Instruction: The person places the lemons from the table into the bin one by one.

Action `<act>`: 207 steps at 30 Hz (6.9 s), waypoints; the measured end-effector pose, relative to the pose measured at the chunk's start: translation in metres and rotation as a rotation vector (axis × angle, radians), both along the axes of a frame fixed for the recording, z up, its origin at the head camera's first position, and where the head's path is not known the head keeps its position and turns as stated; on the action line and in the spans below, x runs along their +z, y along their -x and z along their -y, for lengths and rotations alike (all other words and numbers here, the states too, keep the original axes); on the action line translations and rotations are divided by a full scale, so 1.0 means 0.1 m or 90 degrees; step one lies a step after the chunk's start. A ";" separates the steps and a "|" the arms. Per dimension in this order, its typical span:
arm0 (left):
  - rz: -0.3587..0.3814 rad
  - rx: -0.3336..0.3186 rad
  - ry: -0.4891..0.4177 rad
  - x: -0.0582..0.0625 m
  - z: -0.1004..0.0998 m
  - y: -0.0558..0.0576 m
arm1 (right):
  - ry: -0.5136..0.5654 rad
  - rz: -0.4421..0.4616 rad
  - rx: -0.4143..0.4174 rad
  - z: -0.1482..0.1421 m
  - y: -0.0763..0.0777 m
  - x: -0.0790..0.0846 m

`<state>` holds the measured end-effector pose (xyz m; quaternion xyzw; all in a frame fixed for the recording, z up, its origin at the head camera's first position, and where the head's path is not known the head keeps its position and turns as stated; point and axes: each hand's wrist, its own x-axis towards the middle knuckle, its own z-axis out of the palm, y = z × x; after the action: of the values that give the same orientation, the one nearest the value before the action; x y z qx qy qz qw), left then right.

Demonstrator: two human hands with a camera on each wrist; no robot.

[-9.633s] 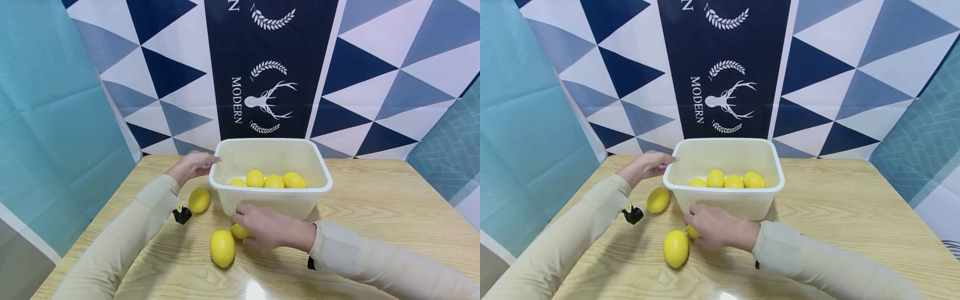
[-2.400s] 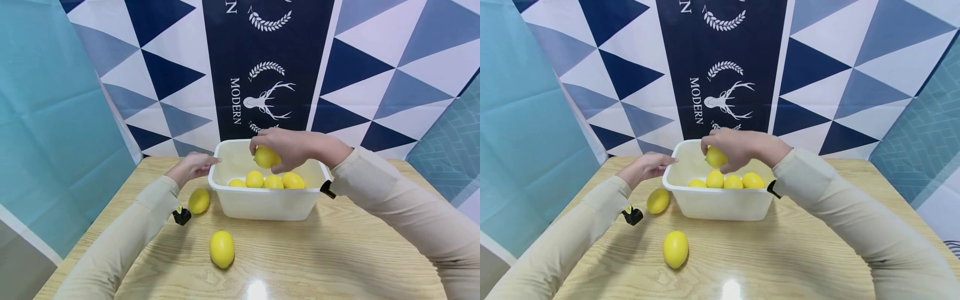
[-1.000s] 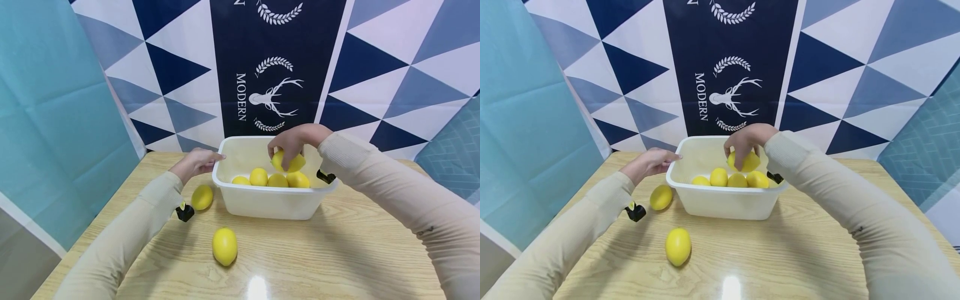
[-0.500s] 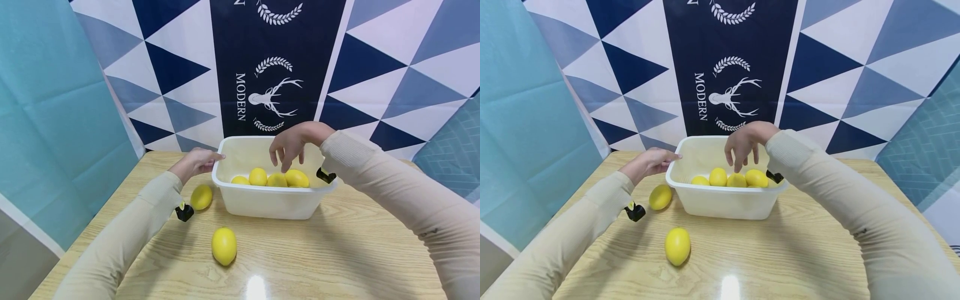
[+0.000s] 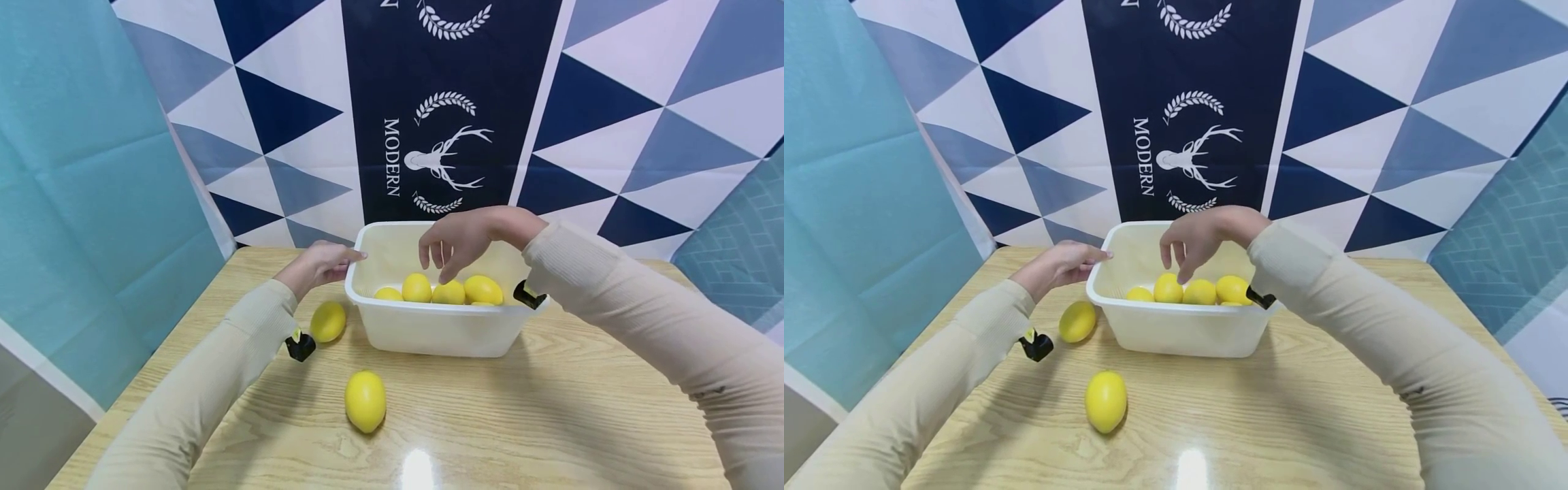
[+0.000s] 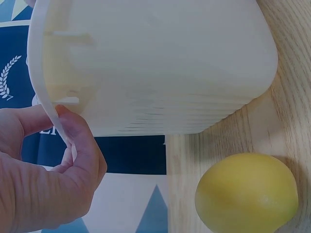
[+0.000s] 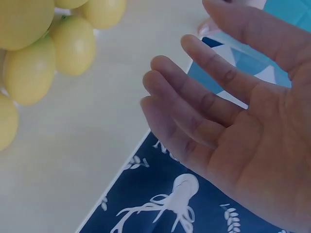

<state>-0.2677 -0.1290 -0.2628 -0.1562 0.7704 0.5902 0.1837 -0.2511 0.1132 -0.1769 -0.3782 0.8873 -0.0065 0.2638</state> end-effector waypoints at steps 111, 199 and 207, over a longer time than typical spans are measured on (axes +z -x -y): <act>0.000 -0.008 -0.039 -0.05 0.03 -0.02 | 0.276 -0.269 0.434 0.56 -1.06 -1.24; 0.001 -0.013 -0.041 -0.02 0.01 0.00 | 0.167 -0.309 0.439 0.44 -1.19 -1.42; 0.000 -0.012 -0.047 -0.02 0.01 0.00 | 0.149 -0.303 0.412 0.40 -1.20 -1.32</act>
<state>-0.2676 -0.1298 -0.2643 -0.1422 0.7494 0.6166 0.1949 -0.1307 0.0735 -0.3087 -0.6555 0.7525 0.0638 -0.0050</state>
